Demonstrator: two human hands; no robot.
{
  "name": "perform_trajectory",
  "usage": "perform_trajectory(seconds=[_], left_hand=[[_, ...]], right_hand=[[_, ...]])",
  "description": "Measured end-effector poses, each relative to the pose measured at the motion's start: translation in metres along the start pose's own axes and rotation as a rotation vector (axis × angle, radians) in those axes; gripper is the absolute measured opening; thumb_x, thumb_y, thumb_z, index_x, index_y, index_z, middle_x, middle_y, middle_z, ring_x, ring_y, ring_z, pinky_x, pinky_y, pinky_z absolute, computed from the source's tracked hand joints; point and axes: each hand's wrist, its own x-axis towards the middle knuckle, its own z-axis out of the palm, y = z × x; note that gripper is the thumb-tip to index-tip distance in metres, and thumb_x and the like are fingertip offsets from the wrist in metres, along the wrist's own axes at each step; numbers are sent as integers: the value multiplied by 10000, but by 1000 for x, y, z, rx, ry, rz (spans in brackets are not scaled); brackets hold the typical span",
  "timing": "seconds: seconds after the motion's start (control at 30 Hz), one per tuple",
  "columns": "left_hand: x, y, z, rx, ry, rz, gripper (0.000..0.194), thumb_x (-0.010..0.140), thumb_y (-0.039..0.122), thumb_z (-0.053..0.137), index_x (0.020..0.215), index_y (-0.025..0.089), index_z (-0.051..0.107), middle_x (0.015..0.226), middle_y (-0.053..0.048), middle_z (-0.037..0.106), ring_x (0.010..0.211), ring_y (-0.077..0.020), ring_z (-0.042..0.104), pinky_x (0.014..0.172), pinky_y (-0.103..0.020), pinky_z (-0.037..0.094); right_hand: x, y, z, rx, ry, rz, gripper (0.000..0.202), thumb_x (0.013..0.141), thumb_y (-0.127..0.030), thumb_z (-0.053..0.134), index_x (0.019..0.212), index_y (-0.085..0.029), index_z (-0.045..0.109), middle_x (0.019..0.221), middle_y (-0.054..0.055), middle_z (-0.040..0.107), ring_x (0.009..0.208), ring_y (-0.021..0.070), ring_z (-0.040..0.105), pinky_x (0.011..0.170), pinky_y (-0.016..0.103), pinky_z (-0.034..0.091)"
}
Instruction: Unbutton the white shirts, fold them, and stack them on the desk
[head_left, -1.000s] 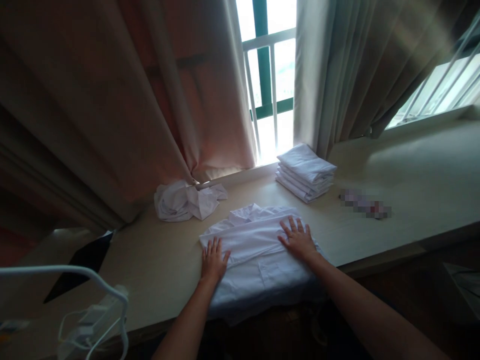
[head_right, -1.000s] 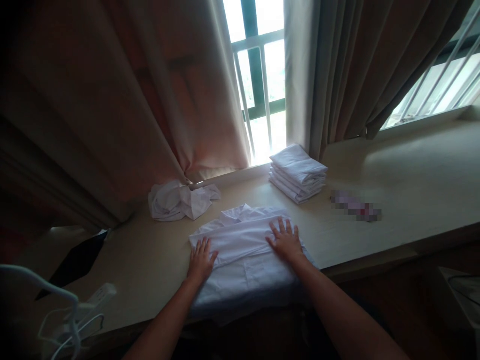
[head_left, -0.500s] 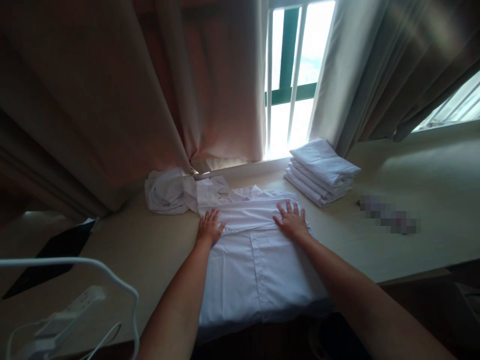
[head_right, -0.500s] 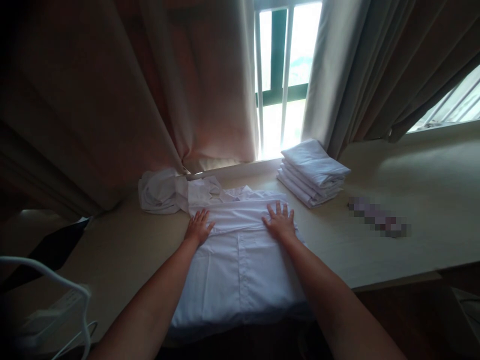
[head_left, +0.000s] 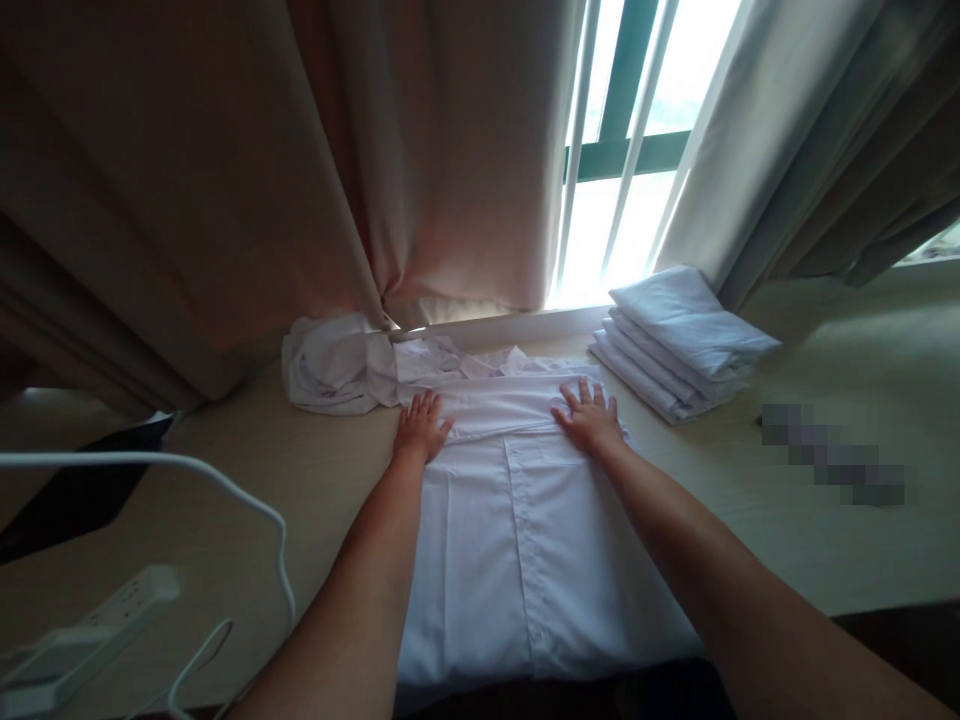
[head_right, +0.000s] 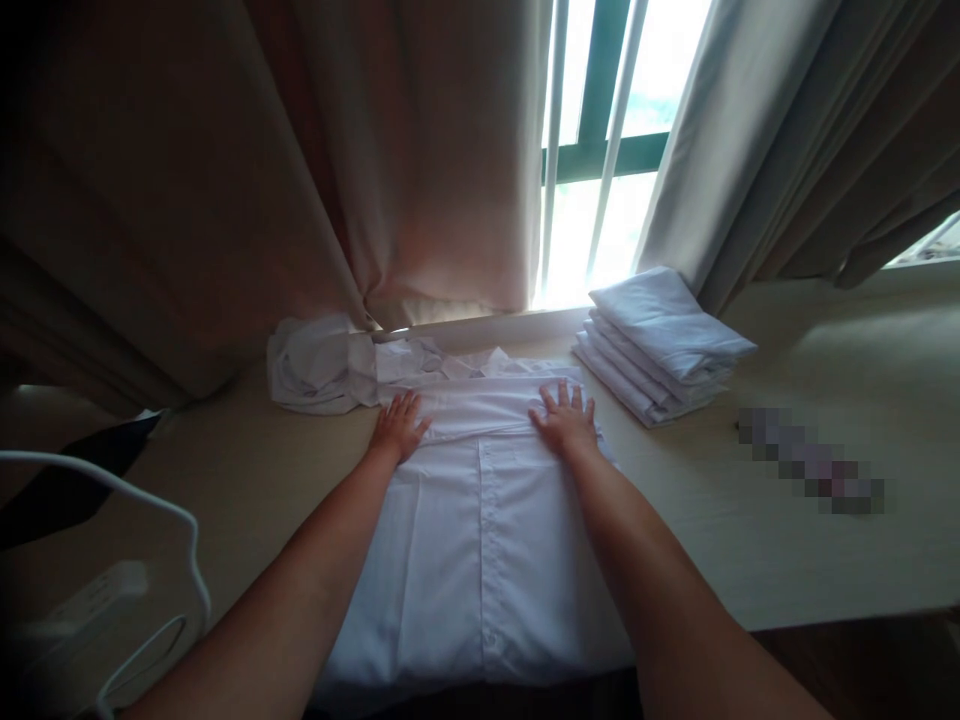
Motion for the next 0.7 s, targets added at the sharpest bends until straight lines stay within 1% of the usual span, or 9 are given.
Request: perform_trajectory(seconds=[0.17, 0.3, 0.5, 0.7], left_hand=[[7, -1, -1, -7, 13, -6, 729, 929, 652, 180, 1551, 276, 234, 1648, -21, 115, 1511, -295, 78, 1200, -515, 135], [16, -2, 0, -12, 19, -13, 733, 927, 654, 180, 1548, 270, 246, 1646, -23, 125, 1511, -292, 82, 1202, -512, 135], [34, -4, 2, -26, 30, -31, 723, 931, 642, 204, 1541, 259, 265, 1640, -42, 154, 1506, -303, 104, 1197, -528, 137], [57, -5, 2, -26, 37, -45, 699, 935, 618, 240, 1533, 258, 282, 1632, -59, 189, 1502, -312, 121, 1192, -535, 135]], right_hand=[[13, -1, 4, -4, 9, -2, 735, 897, -740, 177, 1540, -385, 195, 1652, 17, -11, 1488, 372, 19, 1128, 643, 70], [27, -3, 4, -11, -7, -1, 730, 901, -731, 176, 1544, -387, 180, 1652, 8, -32, 1490, 365, 3, 1131, 637, 56], [48, -6, 3, -30, -36, -2, 734, 902, -730, 154, 1549, -385, 152, 1651, -4, -55, 1491, 359, -5, 1134, 634, 49], [75, -8, 5, -16, -26, -15, 737, 894, -742, 166, 1542, -392, 187, 1652, -3, -33, 1491, 362, 18, 1132, 639, 65]])
